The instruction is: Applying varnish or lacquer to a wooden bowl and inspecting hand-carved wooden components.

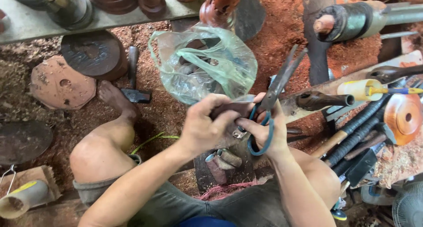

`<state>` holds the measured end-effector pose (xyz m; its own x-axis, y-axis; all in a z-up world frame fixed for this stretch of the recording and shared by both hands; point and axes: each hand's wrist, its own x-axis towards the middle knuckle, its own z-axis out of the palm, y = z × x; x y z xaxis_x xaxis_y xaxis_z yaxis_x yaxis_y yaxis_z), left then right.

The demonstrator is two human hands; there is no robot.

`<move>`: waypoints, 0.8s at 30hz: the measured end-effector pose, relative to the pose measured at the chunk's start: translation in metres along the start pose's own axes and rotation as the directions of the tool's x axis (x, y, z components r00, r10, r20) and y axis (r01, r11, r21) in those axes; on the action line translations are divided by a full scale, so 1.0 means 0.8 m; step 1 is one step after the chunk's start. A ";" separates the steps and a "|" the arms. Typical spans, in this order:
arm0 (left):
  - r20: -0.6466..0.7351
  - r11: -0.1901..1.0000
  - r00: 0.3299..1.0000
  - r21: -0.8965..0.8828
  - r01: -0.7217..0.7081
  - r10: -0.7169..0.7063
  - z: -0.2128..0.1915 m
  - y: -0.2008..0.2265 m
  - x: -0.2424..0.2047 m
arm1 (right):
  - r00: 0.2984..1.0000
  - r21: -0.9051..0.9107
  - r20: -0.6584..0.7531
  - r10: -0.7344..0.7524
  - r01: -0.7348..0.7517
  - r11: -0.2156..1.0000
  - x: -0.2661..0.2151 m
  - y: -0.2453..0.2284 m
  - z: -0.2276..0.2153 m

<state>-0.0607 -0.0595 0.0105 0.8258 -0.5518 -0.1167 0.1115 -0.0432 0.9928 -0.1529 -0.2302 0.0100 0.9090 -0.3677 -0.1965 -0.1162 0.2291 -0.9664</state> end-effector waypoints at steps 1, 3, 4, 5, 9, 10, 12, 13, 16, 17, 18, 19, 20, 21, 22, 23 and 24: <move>0.004 0.996 1.000 -0.090 0.003 -0.002 0.003 0.004 -0.001 | 1.000 -0.002 0.013 -0.023 0.023 1.000 -0.002 0.008 -0.001; 0.008 0.983 1.000 -0.185 0.004 -0.002 0.009 -0.001 -0.003 | 0.999 -0.010 0.025 -0.046 0.046 0.999 -0.007 0.013 -0.003; 0.044 0.975 0.998 -0.218 0.044 -0.036 0.011 -0.010 -0.004 | 0.997 0.013 -0.010 -0.081 0.081 0.997 -0.009 0.010 -0.002; 0.082 0.965 0.994 -0.250 0.085 -0.067 0.012 -0.018 -0.005 | 0.992 0.035 -0.045 -0.115 0.116 0.993 -0.010 0.007 -0.001; 0.138 0.944 0.988 -0.312 0.103 -0.062 0.017 -0.032 -0.015 | 0.993 0.009 -0.033 -0.116 0.116 0.993 -0.016 -0.001 -0.005; 0.105 0.964 0.994 -0.264 0.041 -0.014 0.017 -0.029 -0.016 | 0.988 -0.008 -0.033 -0.148 0.148 0.989 -0.018 0.000 -0.007; 0.073 0.977 0.997 -0.213 -0.020 0.036 0.014 -0.022 -0.016 | 0.984 -0.026 -0.029 -0.178 0.177 0.984 -0.019 0.000 -0.008; 0.041 0.988 0.996 -0.135 -0.070 0.076 0.011 -0.017 -0.015 | 0.989 -0.013 -0.032 -0.142 0.142 0.990 -0.019 -0.002 -0.008; 0.019 0.992 0.993 -0.048 -0.114 0.115 0.008 -0.009 -0.012 | 0.983 -0.049 -0.053 -0.176 0.173 0.984 -0.017 -0.019 -0.002; 0.024 0.993 0.994 -0.040 -0.109 0.110 0.008 -0.008 -0.011 | 0.968 -0.096 -0.067 -0.243 0.236 0.967 -0.016 -0.026 0.001; 0.028 0.994 0.994 -0.041 -0.106 0.107 0.009 -0.007 -0.012 | 0.968 -0.096 -0.072 -0.241 0.234 0.968 -0.017 -0.024 -0.004; 0.035 0.992 0.993 -0.043 -0.115 0.117 0.009 -0.006 -0.012 | 0.954 -0.124 -0.099 -0.282 0.270 0.955 -0.019 -0.022 -0.008; 0.042 0.991 0.991 -0.044 -0.125 0.127 0.010 -0.005 -0.012 | 0.938 -0.153 -0.125 -0.324 0.305 0.940 -0.020 -0.021 -0.012; 0.046 0.991 0.991 -0.044 -0.123 0.125 0.011 -0.007 -0.013 | 0.938 -0.153 -0.129 -0.323 0.303 0.941 -0.021 -0.021 -0.012; 0.058 0.990 0.989 -0.050 -0.133 0.136 0.012 -0.008 -0.013 | 0.939 -0.122 -0.168 -0.299 0.281 0.952 -0.022 -0.022 -0.013; 0.071 0.988 0.987 -0.056 -0.143 0.147 0.013 -0.010 -0.013 | 0.939 -0.091 -0.206 -0.274 0.260 0.961 -0.023 -0.024 -0.013; 0.072 0.988 0.987 -0.057 -0.142 0.146 0.013 -0.011 -0.012 | 0.939 -0.092 -0.207 -0.274 0.260 0.961 -0.022 -0.027 -0.011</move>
<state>-0.0755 -0.0626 0.0031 0.7914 -0.6105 0.0321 0.0243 0.0838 0.9962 -0.1699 -0.2365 0.0326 0.8026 -0.5948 0.0455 0.0876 0.0420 -0.9953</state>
